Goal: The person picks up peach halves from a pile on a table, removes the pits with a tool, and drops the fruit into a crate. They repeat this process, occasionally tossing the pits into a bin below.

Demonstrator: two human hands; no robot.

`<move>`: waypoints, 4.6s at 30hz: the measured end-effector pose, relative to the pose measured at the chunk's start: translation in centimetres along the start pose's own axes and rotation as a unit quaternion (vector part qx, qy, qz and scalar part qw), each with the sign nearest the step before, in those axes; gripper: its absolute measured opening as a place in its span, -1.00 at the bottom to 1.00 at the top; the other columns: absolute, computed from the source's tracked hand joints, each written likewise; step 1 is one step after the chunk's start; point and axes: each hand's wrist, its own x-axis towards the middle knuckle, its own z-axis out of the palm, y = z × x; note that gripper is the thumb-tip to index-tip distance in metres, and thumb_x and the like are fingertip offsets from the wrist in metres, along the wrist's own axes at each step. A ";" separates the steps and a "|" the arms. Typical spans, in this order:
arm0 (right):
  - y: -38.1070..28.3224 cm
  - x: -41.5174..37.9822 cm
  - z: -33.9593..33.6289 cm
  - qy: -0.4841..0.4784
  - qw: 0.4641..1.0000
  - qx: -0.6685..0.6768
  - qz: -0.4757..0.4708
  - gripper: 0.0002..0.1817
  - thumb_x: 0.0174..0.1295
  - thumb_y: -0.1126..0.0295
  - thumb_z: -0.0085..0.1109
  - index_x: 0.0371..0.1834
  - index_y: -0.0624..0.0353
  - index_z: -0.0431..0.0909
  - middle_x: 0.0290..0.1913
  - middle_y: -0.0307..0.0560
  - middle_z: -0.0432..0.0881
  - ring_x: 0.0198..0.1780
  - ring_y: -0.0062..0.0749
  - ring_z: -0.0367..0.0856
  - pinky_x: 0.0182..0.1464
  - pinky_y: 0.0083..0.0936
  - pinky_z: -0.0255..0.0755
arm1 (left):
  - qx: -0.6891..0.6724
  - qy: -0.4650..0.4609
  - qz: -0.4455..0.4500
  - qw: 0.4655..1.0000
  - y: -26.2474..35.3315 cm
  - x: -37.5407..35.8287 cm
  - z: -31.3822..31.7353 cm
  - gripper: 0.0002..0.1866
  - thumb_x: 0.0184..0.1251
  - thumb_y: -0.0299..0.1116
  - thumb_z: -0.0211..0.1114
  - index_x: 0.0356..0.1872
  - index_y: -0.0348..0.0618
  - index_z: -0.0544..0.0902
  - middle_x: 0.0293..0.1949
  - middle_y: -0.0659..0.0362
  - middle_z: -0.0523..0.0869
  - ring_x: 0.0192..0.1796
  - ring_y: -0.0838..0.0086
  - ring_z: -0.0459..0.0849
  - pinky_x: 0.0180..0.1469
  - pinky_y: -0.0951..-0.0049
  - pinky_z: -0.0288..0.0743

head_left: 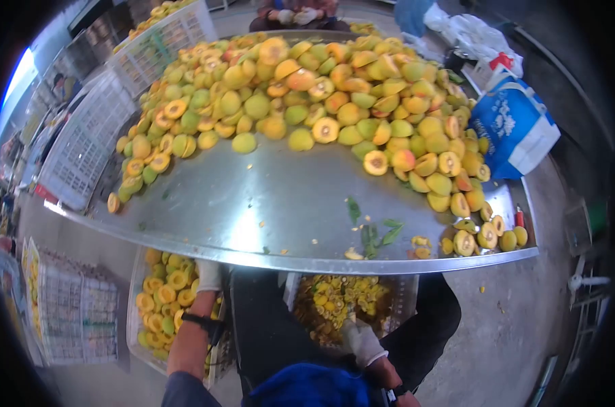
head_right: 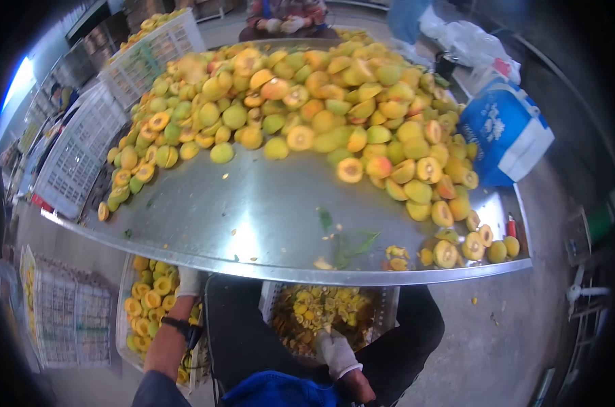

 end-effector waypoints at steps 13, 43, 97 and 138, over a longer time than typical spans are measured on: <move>-4.9 -2.1 -0.5 -0.038 0.980 -0.193 -0.012 -0.45 0.38 0.00 -0.06 -0.05 0.38 0.53 -0.28 0.31 0.65 -0.18 0.15 0.64 -0.09 -0.21 0.45 | -0.302 -0.245 0.125 0.913 15.1 5.5 -33.0 -0.62 0.11 -0.41 0.39 0.00 -0.19 0.63 -0.18 -0.06 0.70 -0.13 0.07 0.69 -0.06 0.26 0.56; -8.0 -5.9 -2.2 -0.032 0.987 0.123 -0.096 -0.80 0.36 0.30 0.08 -0.15 0.21 0.47 -0.52 -0.01 0.49 -0.48 -0.36 0.53 -0.43 -0.42 0.41 | -0.762 -0.216 -0.017 0.610 29.1 2.9 -30.1 -0.52 0.31 -0.25 0.31 0.16 -0.28 0.48 -0.11 0.23 0.61 -0.07 0.61 0.58 -0.01 0.58 0.50; -11.1 -7.5 1.3 -0.391 0.842 0.371 0.017 -0.59 0.48 0.02 -0.08 -0.40 0.11 0.38 -0.70 -0.39 0.22 -0.74 -0.65 0.12 -0.66 -0.64 0.00 | -0.806 -0.287 0.002 0.518 29.1 -2.2 -21.6 -0.40 0.46 0.14 0.03 -0.15 -0.35 0.62 -0.27 0.02 0.72 -0.26 0.37 0.70 -0.17 0.40 0.61; -3.9 0.4 1.3 -0.055 0.986 -0.157 0.033 -0.60 0.38 0.12 0.00 -0.31 0.29 0.59 -0.54 -0.13 0.59 -0.48 -0.43 0.55 -0.38 -0.43 0.41 | -0.283 0.006 0.021 0.959 13.1 17.2 -27.5 -0.65 0.12 -0.52 0.33 0.00 -0.25 0.62 -0.11 -0.05 0.68 -0.05 0.17 0.70 0.01 0.33 0.56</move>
